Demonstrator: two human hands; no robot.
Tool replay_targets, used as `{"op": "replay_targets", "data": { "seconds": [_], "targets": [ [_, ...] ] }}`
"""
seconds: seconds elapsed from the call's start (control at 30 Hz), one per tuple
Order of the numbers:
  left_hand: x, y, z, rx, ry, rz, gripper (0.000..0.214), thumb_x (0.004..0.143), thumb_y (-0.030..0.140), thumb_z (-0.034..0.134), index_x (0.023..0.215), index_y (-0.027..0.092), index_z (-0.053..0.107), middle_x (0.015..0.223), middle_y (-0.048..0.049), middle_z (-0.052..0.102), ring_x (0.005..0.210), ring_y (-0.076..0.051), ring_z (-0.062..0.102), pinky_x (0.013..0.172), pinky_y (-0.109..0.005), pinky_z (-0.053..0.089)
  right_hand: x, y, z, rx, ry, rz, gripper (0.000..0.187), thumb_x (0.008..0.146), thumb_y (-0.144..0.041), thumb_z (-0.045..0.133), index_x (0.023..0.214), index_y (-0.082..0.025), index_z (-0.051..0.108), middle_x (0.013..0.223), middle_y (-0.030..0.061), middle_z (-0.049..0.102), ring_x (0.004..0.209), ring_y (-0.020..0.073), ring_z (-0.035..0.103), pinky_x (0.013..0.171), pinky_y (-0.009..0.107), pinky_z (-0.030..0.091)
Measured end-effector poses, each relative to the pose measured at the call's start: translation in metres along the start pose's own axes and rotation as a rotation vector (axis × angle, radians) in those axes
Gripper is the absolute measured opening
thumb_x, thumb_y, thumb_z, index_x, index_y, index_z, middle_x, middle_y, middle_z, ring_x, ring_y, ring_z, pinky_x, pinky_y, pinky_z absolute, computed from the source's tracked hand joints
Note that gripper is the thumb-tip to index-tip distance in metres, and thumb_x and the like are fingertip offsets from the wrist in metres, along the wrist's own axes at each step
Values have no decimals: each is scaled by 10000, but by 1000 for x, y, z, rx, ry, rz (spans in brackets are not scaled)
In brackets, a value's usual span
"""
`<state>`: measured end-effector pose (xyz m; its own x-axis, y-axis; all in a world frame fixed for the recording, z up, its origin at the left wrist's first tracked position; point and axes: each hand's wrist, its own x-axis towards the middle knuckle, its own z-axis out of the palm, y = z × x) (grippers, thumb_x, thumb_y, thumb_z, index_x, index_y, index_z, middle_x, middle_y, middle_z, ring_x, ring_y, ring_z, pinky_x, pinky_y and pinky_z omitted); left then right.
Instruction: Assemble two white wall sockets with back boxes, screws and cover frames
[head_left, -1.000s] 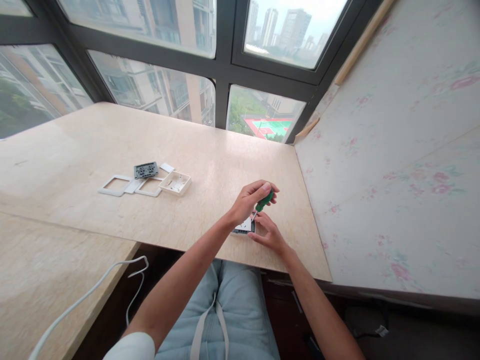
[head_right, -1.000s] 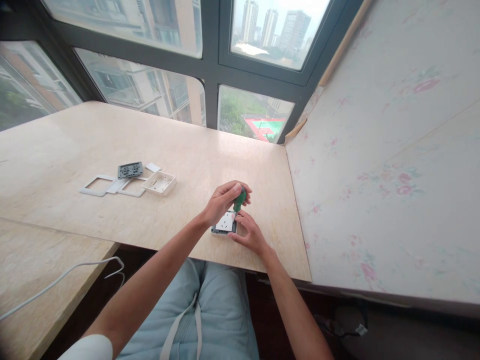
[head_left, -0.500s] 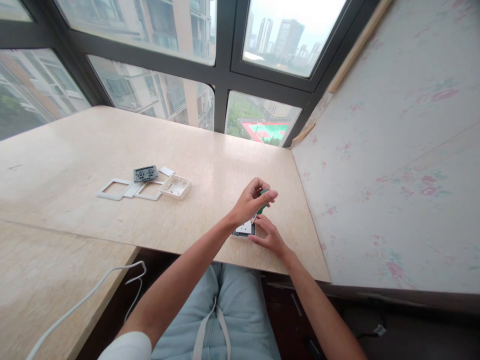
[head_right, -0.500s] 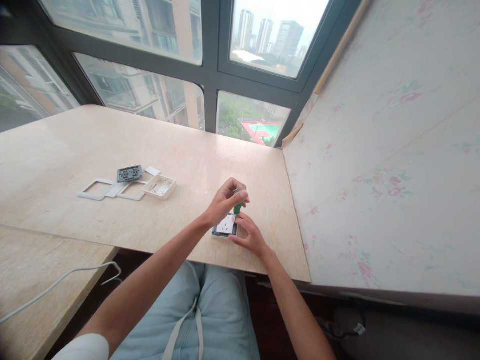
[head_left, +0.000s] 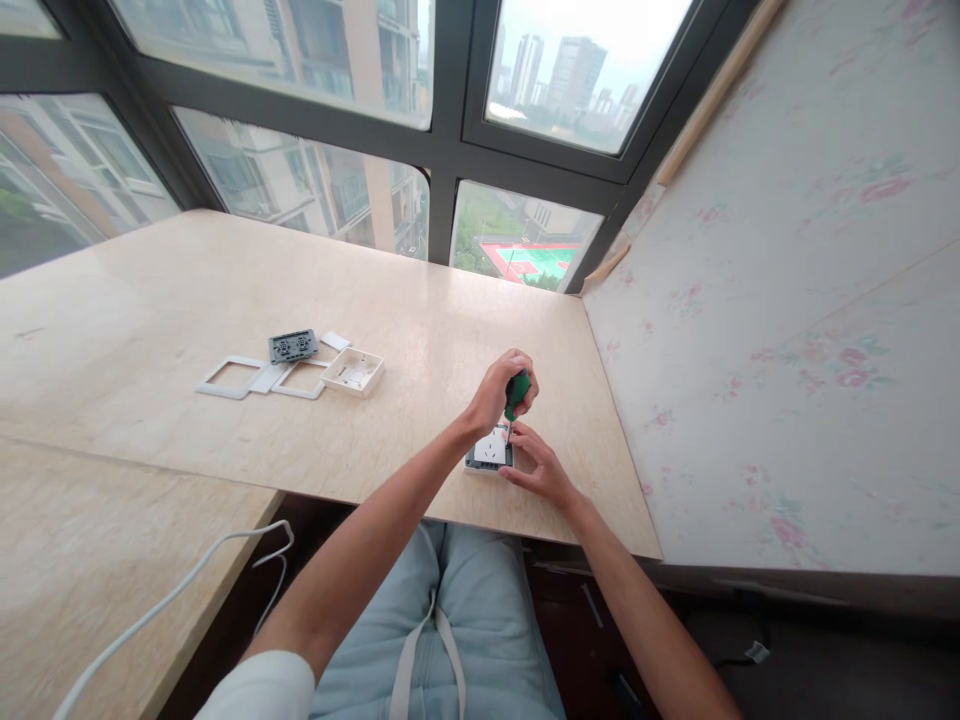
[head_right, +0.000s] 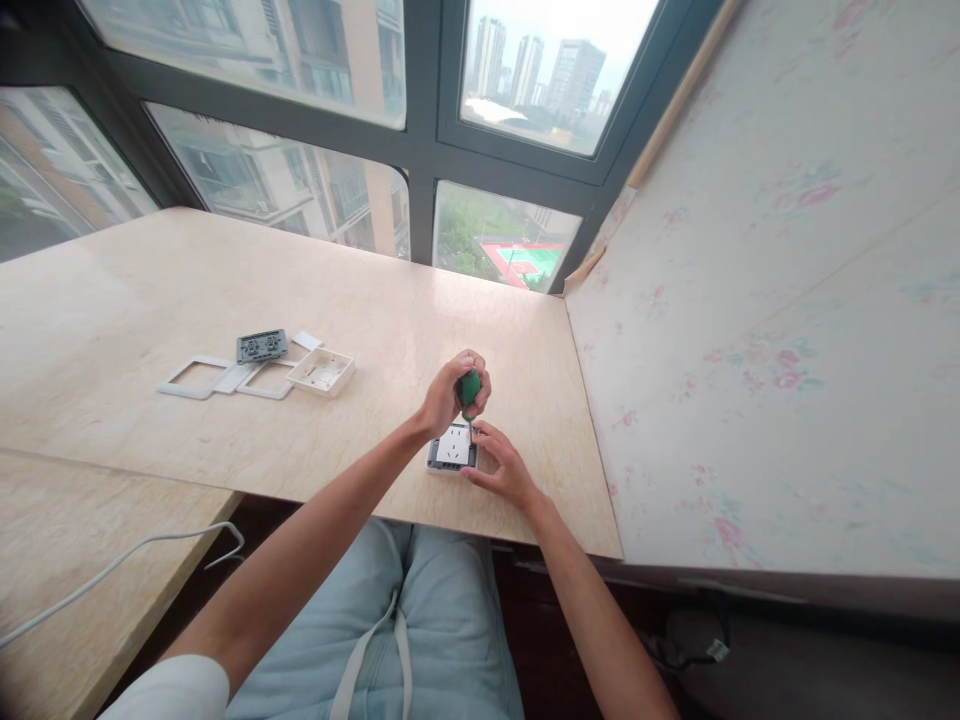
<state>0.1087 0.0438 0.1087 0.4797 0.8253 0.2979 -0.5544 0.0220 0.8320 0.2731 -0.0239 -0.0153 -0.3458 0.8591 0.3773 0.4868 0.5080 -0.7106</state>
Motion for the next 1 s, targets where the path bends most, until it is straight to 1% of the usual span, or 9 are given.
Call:
{"op": "replay_targets", "data": {
  "seconds": [0.13, 0.27, 0.37, 0.43, 0.53, 0.63, 0.7, 0.87, 1.0],
  "targets": [
    [-7, 3, 8, 82, 42, -6, 396, 868, 570, 570, 834, 209, 410, 659, 59, 519, 469, -55, 446, 450, -182, 313, 0, -1, 0, -13, 2, -5, 419, 807, -428, 726, 1157, -221, 620, 1385, 157, 543, 1322, 290, 501, 1109, 488, 400],
    [-12, 8, 10, 194, 47, 36, 391, 849, 552, 627, 849, 171, 535, 720, 15, 550, 619, -85, 515, 563, -206, 403, 0, -2, -1, -20, 2, 1, 405, 809, -423, 725, 1149, -231, 614, 1332, 137, 575, 1289, 286, 522, 1089, 489, 421],
    [-11, 12, 7, 202, -22, 10, 426, 872, 558, 586, 866, 137, 646, 787, -35, 589, 702, -114, 557, 604, -225, 427, 1, -2, -1, -10, 4, -4, 411, 807, -416, 731, 1154, -234, 610, 1315, 134, 581, 1278, 292, 524, 1082, 496, 422],
    [-9, 12, 7, 145, -81, -26, 449, 890, 558, 547, 890, 124, 663, 779, -48, 600, 720, -130, 580, 625, -236, 442, 1, -2, 0, -1, -1, -3, 418, 803, -415, 737, 1158, -232, 610, 1322, 141, 573, 1284, 302, 516, 1083, 502, 417],
    [-4, 9, 9, 65, -96, -45, 419, 918, 524, 480, 878, 131, 618, 685, -26, 579, 620, -118, 558, 571, -232, 428, 0, 0, 0, 4, -7, 3, 424, 802, -416, 740, 1163, -236, 607, 1319, 142, 573, 1293, 312, 506, 1086, 508, 409],
    [-1, 1, 13, 12, -78, -54, 315, 942, 433, 411, 830, 165, 533, 555, 23, 512, 478, -88, 454, 464, -201, 346, -1, 1, 0, -12, 3, 1, 421, 798, -422, 741, 1151, -240, 605, 1276, 135, 596, 1257, 310, 532, 1064, 506, 430],
    [1, -4, 15, -41, -83, -52, 252, 927, 403, 418, 810, 187, 472, 538, 47, 482, 430, -72, 394, 422, -184, 295, -1, 1, 0, -23, 8, -3, 408, 799, -429, 738, 1136, -241, 606, 1242, 129, 610, 1226, 305, 552, 1042, 498, 450],
    [-4, -5, 16, -84, -15, -20, 360, 850, 517, 586, 839, 213, 392, 774, 61, 509, 408, -12, 357, 394, -167, 266, 0, 1, 0, -28, 8, -14, 396, 804, -425, 731, 1130, -237, 608, 1259, 132, 604, 1238, 303, 543, 1049, 491, 443],
    [-10, -1, 16, 1, 62, 26, 416, 771, 462, 743, 847, 210, 422, 860, 42, 521, 510, -19, 448, 460, -171, 341, -1, 1, 0, -13, 8, -7, 398, 800, -426, 733, 1133, -241, 614, 1324, 137, 574, 1275, 314, 518, 1071, 503, 421]
  ]
}}
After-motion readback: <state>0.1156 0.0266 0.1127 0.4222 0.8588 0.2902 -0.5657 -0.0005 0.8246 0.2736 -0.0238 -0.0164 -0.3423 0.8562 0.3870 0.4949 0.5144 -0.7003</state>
